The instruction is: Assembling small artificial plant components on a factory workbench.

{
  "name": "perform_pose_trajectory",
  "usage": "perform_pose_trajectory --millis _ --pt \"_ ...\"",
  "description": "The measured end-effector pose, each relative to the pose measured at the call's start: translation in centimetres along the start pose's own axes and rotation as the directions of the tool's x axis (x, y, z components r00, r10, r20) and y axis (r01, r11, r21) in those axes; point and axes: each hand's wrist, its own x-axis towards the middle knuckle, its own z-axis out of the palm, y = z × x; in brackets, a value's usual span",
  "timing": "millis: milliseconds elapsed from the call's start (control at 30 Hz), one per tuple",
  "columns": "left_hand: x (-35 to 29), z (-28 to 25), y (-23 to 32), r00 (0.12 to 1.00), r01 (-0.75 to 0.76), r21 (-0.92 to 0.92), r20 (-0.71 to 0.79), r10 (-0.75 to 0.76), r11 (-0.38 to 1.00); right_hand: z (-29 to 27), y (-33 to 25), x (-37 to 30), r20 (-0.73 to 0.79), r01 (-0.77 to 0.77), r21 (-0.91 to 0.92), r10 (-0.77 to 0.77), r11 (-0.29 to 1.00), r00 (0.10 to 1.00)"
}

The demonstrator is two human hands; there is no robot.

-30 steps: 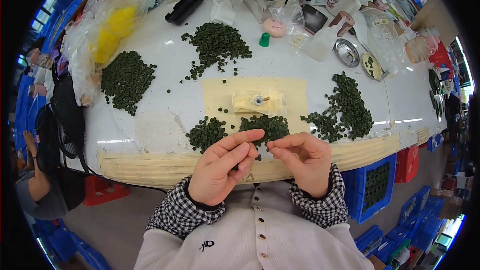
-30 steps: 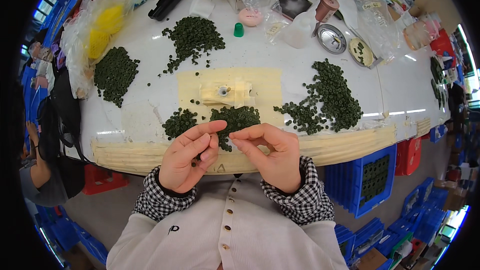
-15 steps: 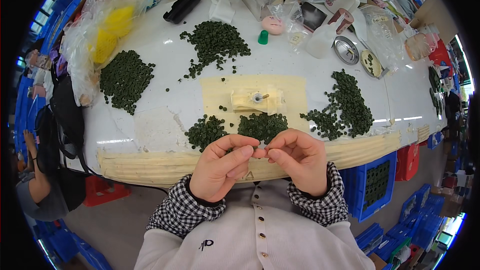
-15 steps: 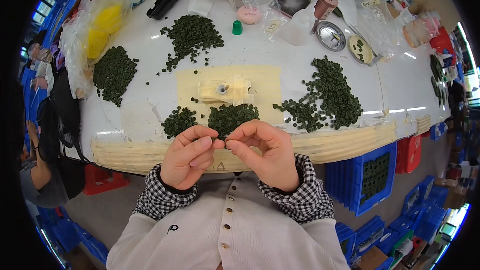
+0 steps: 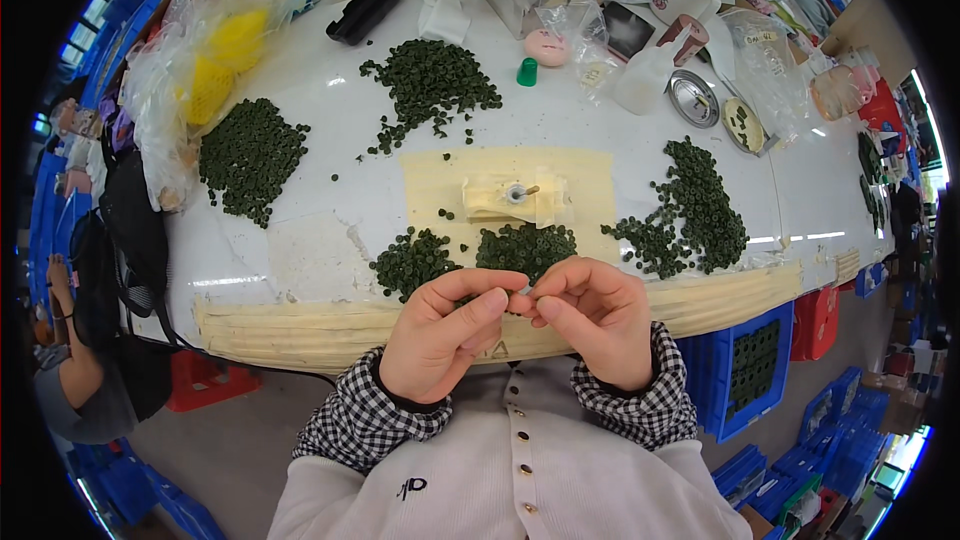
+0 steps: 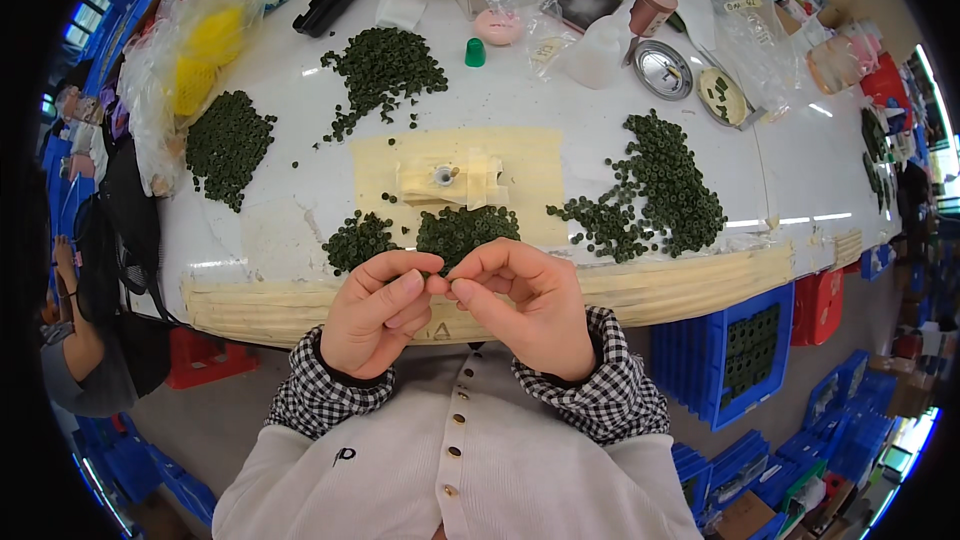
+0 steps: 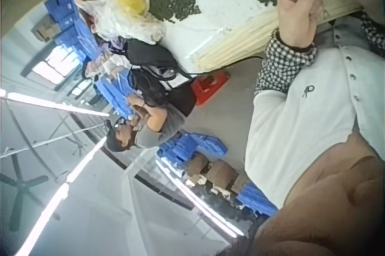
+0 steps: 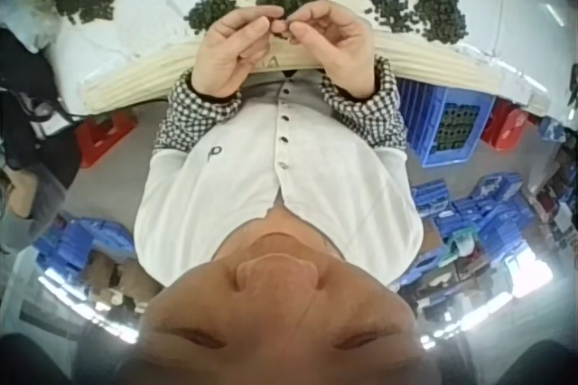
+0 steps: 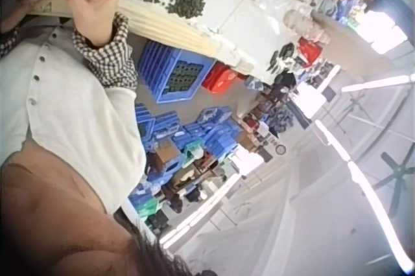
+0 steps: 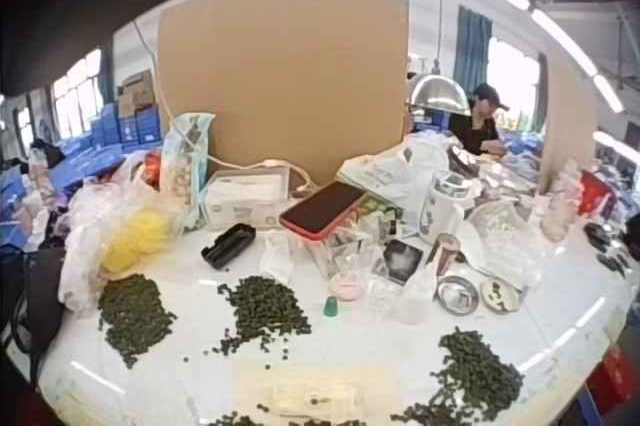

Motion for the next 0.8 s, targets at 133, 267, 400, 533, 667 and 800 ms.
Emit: perform_pose_trajectory --millis 133,267,400,533,667,800 --pt "0.0 -0.1 -0.2 1.0 -0.028 -0.014 -0.006 0.028 0.999 0.0 0.3 0.0 -0.045 0.101 -0.113 -0.107 0.988 0.993" --pt "0.1 -0.4 -0.4 0.999 -0.028 0.001 -0.02 0.028 1.0 0.4 -0.1 0.3 -0.035 0.297 -0.421 -0.342 0.857 0.939" --pt "-0.2 0.2 -0.2 0.998 -0.032 0.087 -0.053 0.037 0.996 0.9 0.0 0.5 0.002 0.383 -0.582 -0.47 0.717 0.883" --pt "-0.4 0.5 -0.1 0.984 -0.092 0.342 -0.114 0.138 0.935 1.4 -0.2 0.6 0.013 0.391 -0.669 -0.516 0.632 0.857" --pt "-0.5 0.9 0.1 0.971 -0.112 0.478 -0.133 0.198 0.871 1.4 -0.1 0.6 0.013 0.402 -0.69 -0.545 0.602 0.838" --pt "-0.5 0.9 0.0 0.97 -0.111 0.484 -0.137 0.201 0.868 1.5 0.1 0.5 0.006 0.398 -0.695 -0.549 0.598 0.836"
